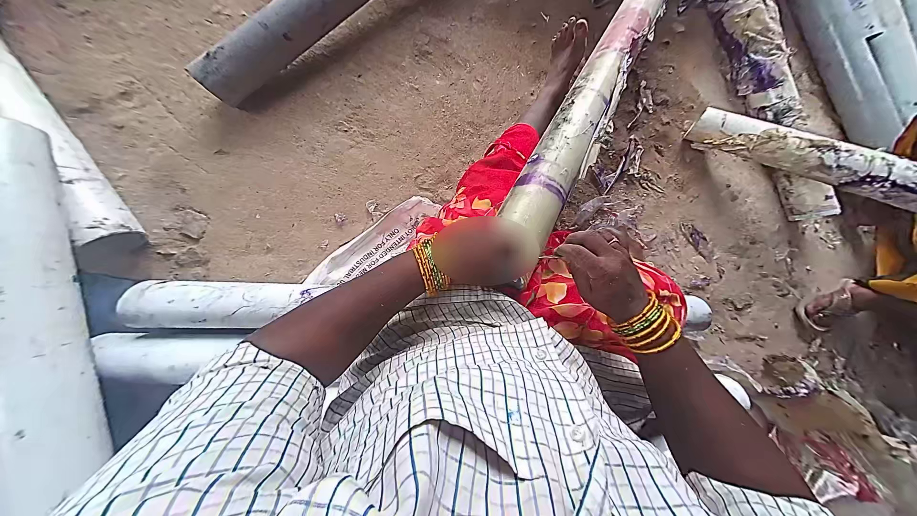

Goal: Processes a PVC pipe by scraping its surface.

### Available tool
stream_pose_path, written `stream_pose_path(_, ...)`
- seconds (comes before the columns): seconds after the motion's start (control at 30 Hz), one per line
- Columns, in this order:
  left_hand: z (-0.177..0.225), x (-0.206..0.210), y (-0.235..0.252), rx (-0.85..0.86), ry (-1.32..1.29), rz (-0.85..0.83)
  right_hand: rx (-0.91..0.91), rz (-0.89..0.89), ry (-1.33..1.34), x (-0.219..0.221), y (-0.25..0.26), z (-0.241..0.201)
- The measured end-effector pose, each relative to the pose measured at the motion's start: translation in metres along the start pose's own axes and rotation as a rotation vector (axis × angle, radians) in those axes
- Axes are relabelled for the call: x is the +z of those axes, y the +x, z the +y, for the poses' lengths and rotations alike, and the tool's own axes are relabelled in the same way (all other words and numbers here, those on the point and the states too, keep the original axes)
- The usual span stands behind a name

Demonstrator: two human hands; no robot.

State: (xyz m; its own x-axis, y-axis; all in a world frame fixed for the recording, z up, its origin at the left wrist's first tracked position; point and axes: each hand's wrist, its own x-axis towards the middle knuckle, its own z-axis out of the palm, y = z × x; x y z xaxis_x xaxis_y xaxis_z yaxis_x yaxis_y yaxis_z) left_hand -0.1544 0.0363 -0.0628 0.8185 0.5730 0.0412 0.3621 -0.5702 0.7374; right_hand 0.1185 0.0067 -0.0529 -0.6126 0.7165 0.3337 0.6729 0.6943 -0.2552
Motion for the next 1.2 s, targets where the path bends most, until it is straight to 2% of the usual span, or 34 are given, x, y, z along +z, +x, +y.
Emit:
stream_pose_path(0.1, -0.007, 0.0, -0.003, 0.028, -0.055, 0.042, -0.194, -0.033, -0.065, -0.002, 0.02, 0.011)
stream_pose_path(0.17, -0.01, -0.003, -0.005, 0.035, -0.108, 0.047, -0.256, -0.054, -0.054, -0.001, 0.031, 0.013)
stream_pose_path(0.37, -0.016, -0.007, -0.007, 0.017, -0.173, 0.04, -0.329, -0.098, -0.065, 0.005, 0.049, 0.019)
stream_pose_path(0.6, -0.023, -0.003, -0.006, 0.073, -0.206, 0.084, -0.397, -0.182, -0.054, 0.0, 0.064, 0.03)
stream_pose_path(1.2, -0.031, -0.003, -0.01, 0.055, -0.311, 0.117, -0.583, -0.178, -0.04, 0.018, 0.082, 0.051)
